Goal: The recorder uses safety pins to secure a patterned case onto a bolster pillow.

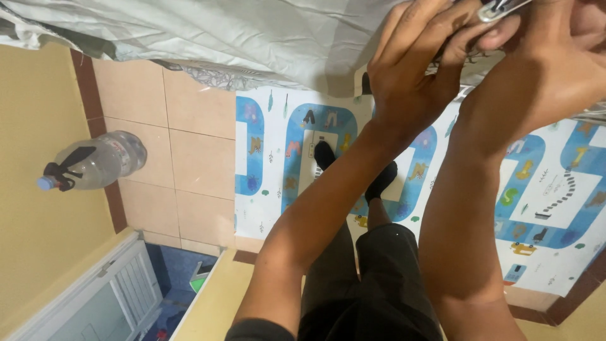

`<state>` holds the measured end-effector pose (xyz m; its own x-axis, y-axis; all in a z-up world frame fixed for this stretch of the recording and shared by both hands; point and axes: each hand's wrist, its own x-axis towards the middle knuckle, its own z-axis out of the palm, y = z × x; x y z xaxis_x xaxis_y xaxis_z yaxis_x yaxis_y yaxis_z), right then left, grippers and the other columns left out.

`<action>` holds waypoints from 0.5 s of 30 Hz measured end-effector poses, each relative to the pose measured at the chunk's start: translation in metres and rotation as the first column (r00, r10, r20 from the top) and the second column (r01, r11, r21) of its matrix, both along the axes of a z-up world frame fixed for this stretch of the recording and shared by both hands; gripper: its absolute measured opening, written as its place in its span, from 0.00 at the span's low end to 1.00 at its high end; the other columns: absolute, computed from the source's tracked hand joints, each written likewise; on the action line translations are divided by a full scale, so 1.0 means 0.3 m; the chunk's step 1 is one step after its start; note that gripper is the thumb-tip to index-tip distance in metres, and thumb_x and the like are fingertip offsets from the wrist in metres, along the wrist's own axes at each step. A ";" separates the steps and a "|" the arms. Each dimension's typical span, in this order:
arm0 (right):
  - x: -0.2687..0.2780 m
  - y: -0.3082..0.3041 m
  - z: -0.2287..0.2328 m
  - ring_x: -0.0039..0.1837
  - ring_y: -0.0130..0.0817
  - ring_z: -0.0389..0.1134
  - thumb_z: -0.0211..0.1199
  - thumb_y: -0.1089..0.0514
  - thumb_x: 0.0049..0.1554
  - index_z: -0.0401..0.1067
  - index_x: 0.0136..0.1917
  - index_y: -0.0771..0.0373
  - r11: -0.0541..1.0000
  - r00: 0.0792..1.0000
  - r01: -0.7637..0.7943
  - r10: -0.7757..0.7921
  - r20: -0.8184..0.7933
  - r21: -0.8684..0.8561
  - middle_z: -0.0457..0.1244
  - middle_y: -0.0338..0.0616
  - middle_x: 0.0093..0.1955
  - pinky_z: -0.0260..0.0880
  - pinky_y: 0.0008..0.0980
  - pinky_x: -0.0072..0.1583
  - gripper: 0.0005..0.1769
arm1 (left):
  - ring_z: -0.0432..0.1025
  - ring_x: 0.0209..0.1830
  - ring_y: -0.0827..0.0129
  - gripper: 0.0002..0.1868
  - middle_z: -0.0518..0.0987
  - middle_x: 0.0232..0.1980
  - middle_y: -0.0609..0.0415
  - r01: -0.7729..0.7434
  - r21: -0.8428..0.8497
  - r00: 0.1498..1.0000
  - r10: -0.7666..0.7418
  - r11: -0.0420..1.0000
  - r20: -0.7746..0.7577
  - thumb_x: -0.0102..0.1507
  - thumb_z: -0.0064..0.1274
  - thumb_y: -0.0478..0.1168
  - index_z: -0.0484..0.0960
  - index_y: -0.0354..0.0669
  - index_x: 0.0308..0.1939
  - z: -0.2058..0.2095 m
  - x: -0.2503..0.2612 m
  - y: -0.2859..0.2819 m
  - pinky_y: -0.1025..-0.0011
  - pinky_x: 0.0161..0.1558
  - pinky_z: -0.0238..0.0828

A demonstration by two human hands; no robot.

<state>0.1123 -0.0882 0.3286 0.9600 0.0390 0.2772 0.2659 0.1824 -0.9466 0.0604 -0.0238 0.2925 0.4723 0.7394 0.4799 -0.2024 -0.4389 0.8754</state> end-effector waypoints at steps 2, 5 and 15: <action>0.002 0.000 -0.032 0.35 0.38 0.70 0.63 0.73 0.73 0.77 0.48 0.84 0.991 0.979 0.040 -0.014 0.202 -0.126 0.70 0.61 0.40 0.65 0.28 0.38 0.11 | 0.75 0.50 0.74 0.08 0.80 0.58 0.66 0.020 -0.013 0.999 -0.020 1.000 0.029 0.72 0.60 0.38 0.83 0.52 0.55 -0.010 0.004 0.003 0.79 0.50 0.75; 0.013 0.000 -0.081 0.34 0.33 0.65 0.68 0.70 0.71 0.70 0.47 0.77 0.997 0.975 0.080 -0.075 0.210 -0.017 0.66 0.55 0.42 0.66 0.28 0.36 0.11 | 0.75 0.51 0.72 0.07 0.80 0.56 0.67 -0.016 0.077 1.000 0.014 0.997 0.028 0.70 0.60 0.38 0.84 0.55 0.52 -0.001 0.011 0.004 0.77 0.51 0.75; -0.029 0.029 0.071 0.36 0.22 0.63 0.65 0.68 0.70 0.72 0.52 0.72 0.996 0.991 -0.005 0.018 0.134 -0.093 0.67 0.44 0.43 0.61 0.21 0.39 0.04 | 0.77 0.52 0.69 0.09 0.79 0.60 0.63 -0.065 0.187 0.998 0.059 0.980 0.036 0.67 0.63 0.35 0.86 0.54 0.49 0.037 0.007 -0.011 0.73 0.49 0.74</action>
<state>0.1037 -0.0795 0.3497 0.9136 0.0816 0.3983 0.3902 0.0994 -0.9153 0.0623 -0.0273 0.3035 0.4114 0.6619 0.6265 -0.1949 -0.6076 0.7699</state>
